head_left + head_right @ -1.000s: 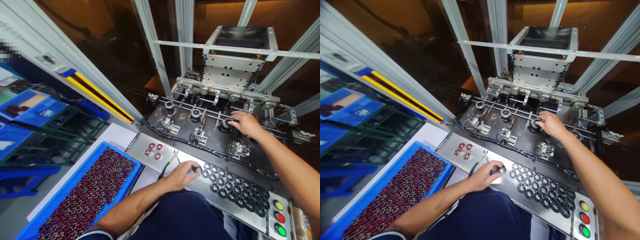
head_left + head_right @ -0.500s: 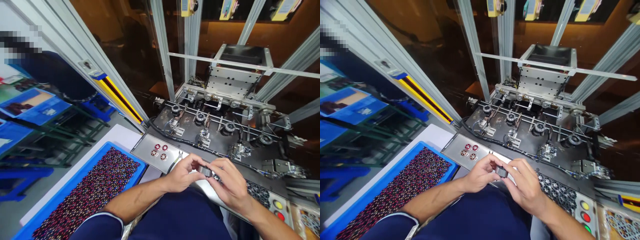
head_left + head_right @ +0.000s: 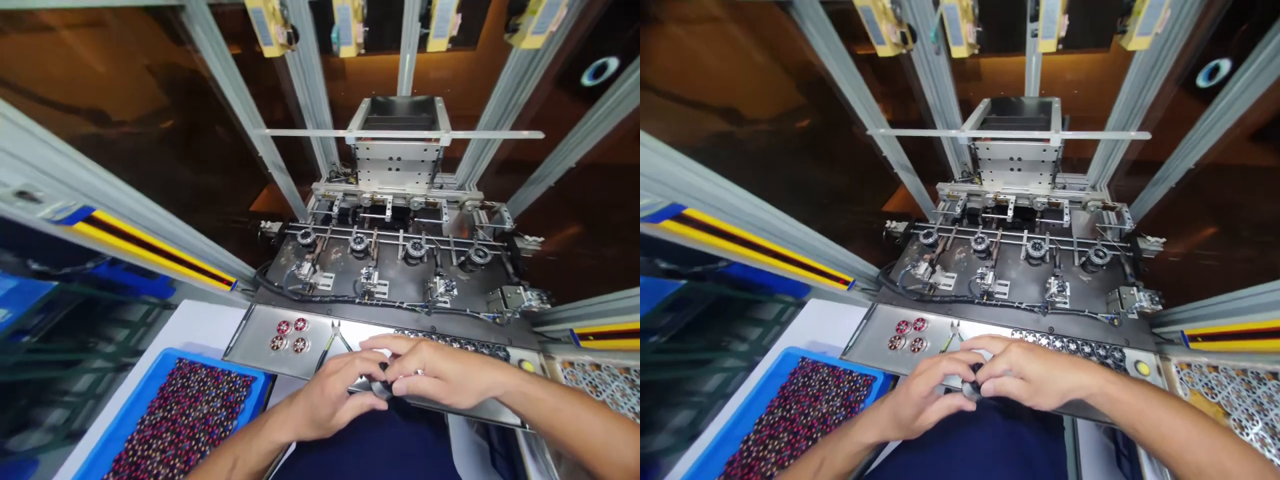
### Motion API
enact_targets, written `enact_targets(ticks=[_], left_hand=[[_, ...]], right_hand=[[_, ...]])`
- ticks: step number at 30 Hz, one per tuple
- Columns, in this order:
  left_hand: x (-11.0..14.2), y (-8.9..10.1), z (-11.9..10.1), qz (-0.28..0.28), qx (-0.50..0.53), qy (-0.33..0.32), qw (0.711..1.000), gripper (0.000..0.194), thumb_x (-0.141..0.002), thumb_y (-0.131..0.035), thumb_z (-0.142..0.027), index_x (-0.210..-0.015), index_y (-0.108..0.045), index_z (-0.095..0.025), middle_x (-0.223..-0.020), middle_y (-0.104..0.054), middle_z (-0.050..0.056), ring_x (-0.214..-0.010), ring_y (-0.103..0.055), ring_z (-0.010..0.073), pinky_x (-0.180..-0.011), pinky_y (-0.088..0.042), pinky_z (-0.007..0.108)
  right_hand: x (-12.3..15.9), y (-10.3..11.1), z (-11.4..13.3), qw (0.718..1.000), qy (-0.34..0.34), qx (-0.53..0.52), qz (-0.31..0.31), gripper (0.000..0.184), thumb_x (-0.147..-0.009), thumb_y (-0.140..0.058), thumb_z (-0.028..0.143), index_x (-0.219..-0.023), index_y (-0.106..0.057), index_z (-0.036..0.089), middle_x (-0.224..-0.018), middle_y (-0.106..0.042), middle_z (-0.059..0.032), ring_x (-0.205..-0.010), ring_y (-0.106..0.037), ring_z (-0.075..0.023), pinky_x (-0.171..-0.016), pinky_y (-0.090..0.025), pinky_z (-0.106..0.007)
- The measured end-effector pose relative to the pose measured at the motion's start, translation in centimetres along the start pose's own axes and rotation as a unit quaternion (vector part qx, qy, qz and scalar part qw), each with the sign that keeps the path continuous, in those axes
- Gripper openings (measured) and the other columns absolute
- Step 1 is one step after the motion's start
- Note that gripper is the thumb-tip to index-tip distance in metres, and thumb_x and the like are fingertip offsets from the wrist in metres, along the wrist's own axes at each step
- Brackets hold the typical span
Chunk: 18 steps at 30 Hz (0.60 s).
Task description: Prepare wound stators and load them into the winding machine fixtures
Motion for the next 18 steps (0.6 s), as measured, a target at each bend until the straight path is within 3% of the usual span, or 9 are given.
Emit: enact_targets(ticks=[3,5,6,8,10,13,15,18], left_hand=[[0.7,-0.2,1.3,-0.016,0.014,0.050,0.999,0.038,-0.081,-0.081,-0.026,-0.114,-0.061,-0.024,-0.113,-0.076,0.008,-0.105,-0.073,0.0222,-0.092,-0.057,0.029],[1.2,0.0,2.6,-0.043,0.025,0.100,0.994,0.049,-0.078,-0.083,-0.028,-0.121,-0.061,-0.025,-0.116,-0.075,0.009,-0.101,-0.073,0.0231,-0.090,-0.058,0.032],[1.5,0.3,3.3,-0.061,0.032,0.126,0.990,0.051,-0.078,-0.083,-0.028,-0.124,-0.060,-0.025,-0.119,-0.074,0.010,-0.099,-0.073,0.0233,-0.089,-0.058,0.033],[2.1,1.2,4.7,-0.109,0.047,0.173,0.978,0.049,-0.084,-0.077,-0.026,-0.128,-0.057,-0.023,-0.124,-0.071,0.013,-0.098,-0.072,0.0229,-0.088,-0.058,0.035],[3.0,2.3,5.9,-0.176,0.065,0.212,0.959,0.043,-0.088,-0.071,-0.025,-0.127,-0.055,-0.022,-0.125,-0.070,0.014,-0.098,-0.072,0.0222,-0.087,-0.058,0.036],[4.9,3.6,8.0,-0.247,0.084,0.263,0.929,0.043,-0.088,-0.071,-0.030,-0.125,-0.052,-0.021,-0.121,-0.072,0.014,-0.093,-0.072,0.0215,-0.085,-0.059,0.035],[6.4,3.8,9.5,-0.258,0.090,0.298,0.915,0.046,-0.087,-0.073,-0.034,-0.125,-0.051,-0.021,-0.120,-0.072,0.015,-0.092,-0.073,0.0218,-0.084,-0.059,0.035],[8.6,4.0,11.5,-0.258,0.084,0.331,0.904,0.051,-0.084,-0.075,-0.036,-0.127,-0.050,-0.022,-0.121,-0.072,0.014,-0.093,-0.073,0.0221,-0.086,-0.060,0.036]], right_hand=[[0.0,-0.4,0.2,0.999,0.037,0.000,0.009,0.016,-0.095,-0.057,0.016,-0.090,-0.072,0.016,-0.139,-0.061,-0.0128,-0.132,-0.057,-0.0192,-0.112,-0.045,-0.036],[0.5,1.1,-0.4,0.999,0.031,0.029,0.009,0.019,-0.097,-0.054,0.018,-0.092,-0.072,0.015,-0.143,-0.058,-0.0135,-0.135,-0.054,-0.0190,-0.112,-0.045,-0.035],[1.2,2.8,-1.1,0.998,0.015,0.059,-0.005,0.023,-0.099,-0.051,0.022,-0.095,-0.073,0.016,-0.147,-0.055,-0.0124,-0.138,-0.051,-0.0191,-0.114,-0.043,-0.036],[3.3,8.3,-3.6,0.986,-0.059,0.144,-0.064,0.032,-0.102,-0.044,0.030,-0.103,-0.074,0.020,-0.157,-0.045,-0.0060,-0.146,-0.041,-0.0196,-0.121,-0.035,-0.042],[7.0,15.9,-7.6,0.933,-0.199,0.244,-0.173,0.035,-0.102,-0.043,0.040,-0.109,-0.074,0.025,-0.161,-0.039,0.0007,-0.148,-0.037,-0.0209,-0.124,-0.030,-0.045],[12.1,24.2,-13.6,0.881,-0.306,0.285,-0.222,0.036,-0.099,-0.050,0.040,-0.091,-0.075,0.015,-0.155,-0.046,-0.0135,-0.145,-0.041,-0.0330,-0.121,-0.032,-0.051],[14.5,27.2,-17.3,0.859,-0.344,0.302,-0.228,0.028,-0.096,-0.059,0.039,-0.095,-0.074,0.016,-0.149,-0.052,-0.0135,-0.142,-0.044,-0.0319,-0.119,-0.034,-0.052],[16.6,28.4,-21.4,0.840,-0.374,0.327,-0.221,0.027,-0.095,-0.064,0.037,-0.115,-0.068,0.018,-0.147,-0.053,-0.0107,-0.138,-0.047,-0.0286,-0.116,-0.036,-0.055]])
Point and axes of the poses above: each hand's wrist, its own x-axis away from the middle knuckle, its own y-axis out of the back of the hand, z = x × y, the point moved 8 cm from there along -x, towards the middle knuckle
